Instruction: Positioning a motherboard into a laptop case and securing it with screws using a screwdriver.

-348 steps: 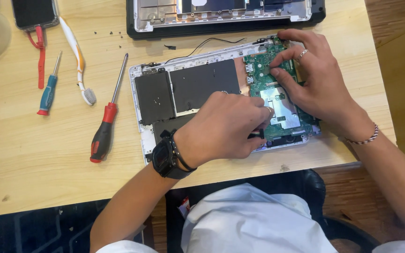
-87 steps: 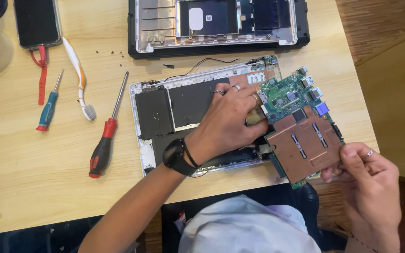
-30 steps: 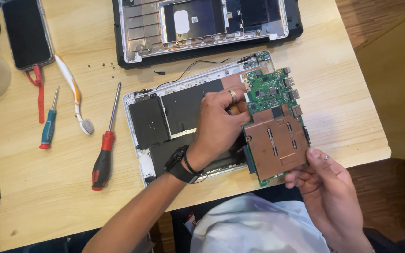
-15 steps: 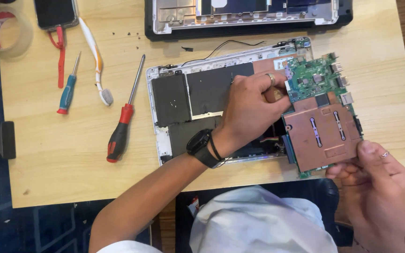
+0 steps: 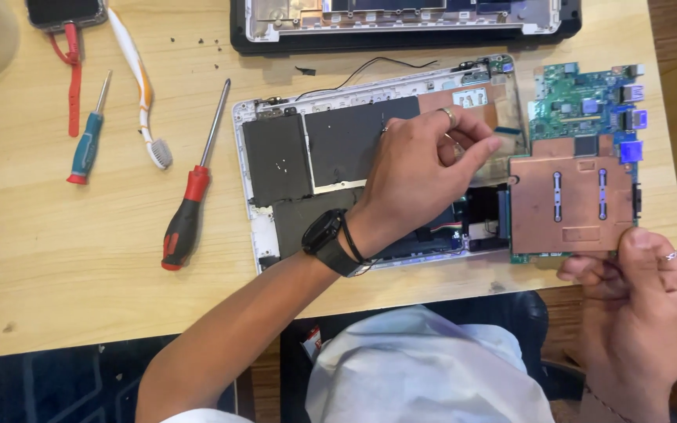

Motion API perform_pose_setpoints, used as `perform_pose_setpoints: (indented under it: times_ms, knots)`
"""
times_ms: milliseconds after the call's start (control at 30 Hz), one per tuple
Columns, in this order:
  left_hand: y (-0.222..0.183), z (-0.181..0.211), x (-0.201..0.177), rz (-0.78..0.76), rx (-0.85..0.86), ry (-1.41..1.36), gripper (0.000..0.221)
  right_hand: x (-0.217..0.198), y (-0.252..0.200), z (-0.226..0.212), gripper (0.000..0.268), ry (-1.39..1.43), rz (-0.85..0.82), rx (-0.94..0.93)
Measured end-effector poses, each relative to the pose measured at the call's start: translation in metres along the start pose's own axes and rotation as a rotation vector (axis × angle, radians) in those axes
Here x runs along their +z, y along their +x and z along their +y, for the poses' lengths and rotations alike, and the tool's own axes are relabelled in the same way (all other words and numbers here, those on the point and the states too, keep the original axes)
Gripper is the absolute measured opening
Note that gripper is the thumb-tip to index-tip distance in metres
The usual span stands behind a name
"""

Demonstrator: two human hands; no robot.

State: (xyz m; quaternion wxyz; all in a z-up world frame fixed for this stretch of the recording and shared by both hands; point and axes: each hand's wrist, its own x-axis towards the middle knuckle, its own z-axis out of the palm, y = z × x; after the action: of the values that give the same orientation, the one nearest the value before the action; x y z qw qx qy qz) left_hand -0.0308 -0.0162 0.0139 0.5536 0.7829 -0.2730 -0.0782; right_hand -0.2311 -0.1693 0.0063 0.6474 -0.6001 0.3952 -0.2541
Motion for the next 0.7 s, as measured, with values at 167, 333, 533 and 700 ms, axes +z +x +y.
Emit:
perform_pose_setpoints:
  times_ms: [167,333,533,700]
  knots:
    - [0.0,0.005,-0.002,0.011,-0.007,-0.043,0.015,-0.003,-0.003,0.008,0.021,0.016,-0.042,0.047]
    - [0.001,0.004,0.0,0.03,-0.013,-0.037,0.017,-0.001,-0.003,0.008,0.016,0.003,-0.106,0.08]
    - [0.001,0.001,0.001,0.09,0.075,-0.046,0.018,0.004,-0.015,0.003,0.022,-0.086,-0.059,0.039]
    - [0.001,0.003,-0.002,0.049,0.037,-0.047,0.015,-0.001,-0.02,0.01,0.017,-0.081,-0.075,0.012]
